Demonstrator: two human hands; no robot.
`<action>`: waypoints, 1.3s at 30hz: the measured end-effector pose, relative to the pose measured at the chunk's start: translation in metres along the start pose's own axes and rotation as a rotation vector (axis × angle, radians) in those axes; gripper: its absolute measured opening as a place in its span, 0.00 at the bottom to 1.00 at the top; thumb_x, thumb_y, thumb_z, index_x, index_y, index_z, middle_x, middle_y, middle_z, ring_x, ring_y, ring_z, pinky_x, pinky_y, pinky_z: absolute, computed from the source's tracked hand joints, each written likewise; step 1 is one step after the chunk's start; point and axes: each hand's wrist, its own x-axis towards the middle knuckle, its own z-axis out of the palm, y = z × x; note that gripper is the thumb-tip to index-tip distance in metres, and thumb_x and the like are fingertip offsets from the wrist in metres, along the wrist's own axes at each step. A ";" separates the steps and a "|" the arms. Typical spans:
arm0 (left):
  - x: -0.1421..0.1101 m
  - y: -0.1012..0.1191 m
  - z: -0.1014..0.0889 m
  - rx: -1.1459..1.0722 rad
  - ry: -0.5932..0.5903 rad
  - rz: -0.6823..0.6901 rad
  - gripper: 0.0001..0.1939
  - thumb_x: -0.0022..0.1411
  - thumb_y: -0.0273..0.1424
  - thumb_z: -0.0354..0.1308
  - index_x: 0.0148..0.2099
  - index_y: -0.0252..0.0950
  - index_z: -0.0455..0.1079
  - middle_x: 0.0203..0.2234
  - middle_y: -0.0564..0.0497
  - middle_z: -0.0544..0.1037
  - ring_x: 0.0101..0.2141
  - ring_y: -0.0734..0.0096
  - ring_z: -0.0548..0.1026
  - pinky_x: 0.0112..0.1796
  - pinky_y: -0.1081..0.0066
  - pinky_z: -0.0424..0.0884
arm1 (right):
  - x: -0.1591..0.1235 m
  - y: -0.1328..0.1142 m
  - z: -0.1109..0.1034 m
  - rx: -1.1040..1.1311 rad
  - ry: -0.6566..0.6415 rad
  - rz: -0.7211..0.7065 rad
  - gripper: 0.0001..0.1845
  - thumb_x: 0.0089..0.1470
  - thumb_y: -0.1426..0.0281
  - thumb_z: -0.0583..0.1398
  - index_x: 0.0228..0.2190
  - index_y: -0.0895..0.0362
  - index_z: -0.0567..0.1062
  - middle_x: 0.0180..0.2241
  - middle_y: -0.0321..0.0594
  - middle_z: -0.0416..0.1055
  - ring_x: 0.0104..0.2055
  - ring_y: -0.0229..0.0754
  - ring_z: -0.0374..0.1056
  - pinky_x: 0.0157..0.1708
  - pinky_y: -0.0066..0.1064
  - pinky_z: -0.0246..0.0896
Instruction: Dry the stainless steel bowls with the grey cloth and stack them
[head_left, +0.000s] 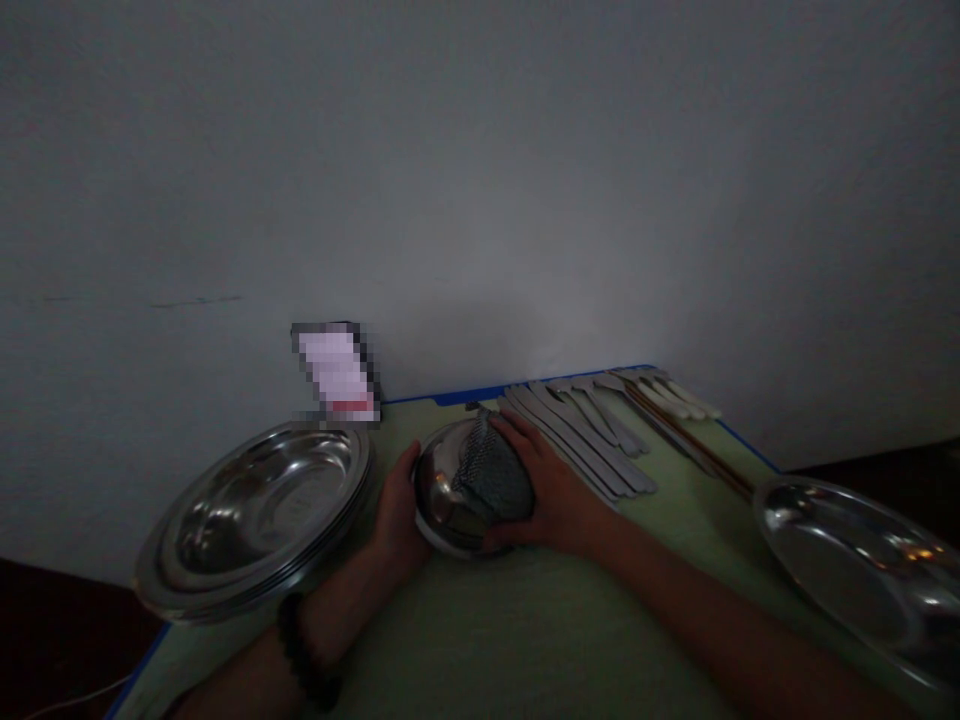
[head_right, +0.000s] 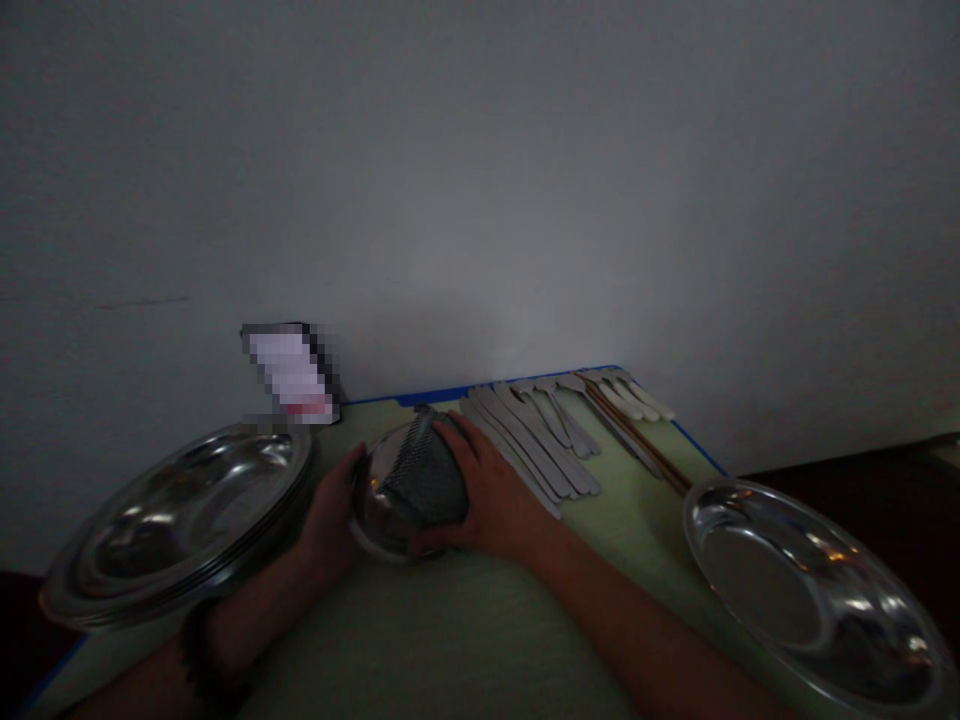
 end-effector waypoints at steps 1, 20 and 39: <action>0.000 0.000 0.000 -0.001 -0.004 0.004 0.21 0.67 0.33 0.44 0.51 0.25 0.72 0.33 0.42 0.83 0.40 0.58 0.80 0.48 0.62 0.71 | 0.000 0.000 0.001 -0.007 -0.012 0.006 0.64 0.31 0.48 0.70 0.64 0.50 0.46 0.66 0.51 0.42 0.67 0.57 0.43 0.62 0.54 0.47; 0.000 0.000 -0.001 0.013 -0.013 0.011 0.21 0.67 0.35 0.45 0.48 0.26 0.73 0.33 0.41 0.83 0.40 0.57 0.80 0.47 0.60 0.72 | -0.002 -0.002 -0.002 -0.083 -0.032 -0.090 0.47 0.51 0.48 0.59 0.63 0.49 0.46 0.67 0.52 0.36 0.67 0.59 0.41 0.61 0.57 0.48; -0.003 0.001 0.000 -0.035 -0.036 0.015 0.20 0.67 0.35 0.45 0.38 0.30 0.76 0.22 0.47 0.81 0.29 0.63 0.80 0.37 0.67 0.75 | -0.003 -0.016 0.003 -0.344 0.021 -0.345 0.30 0.58 0.59 0.56 0.60 0.49 0.57 0.65 0.46 0.46 0.67 0.52 0.39 0.63 0.55 0.42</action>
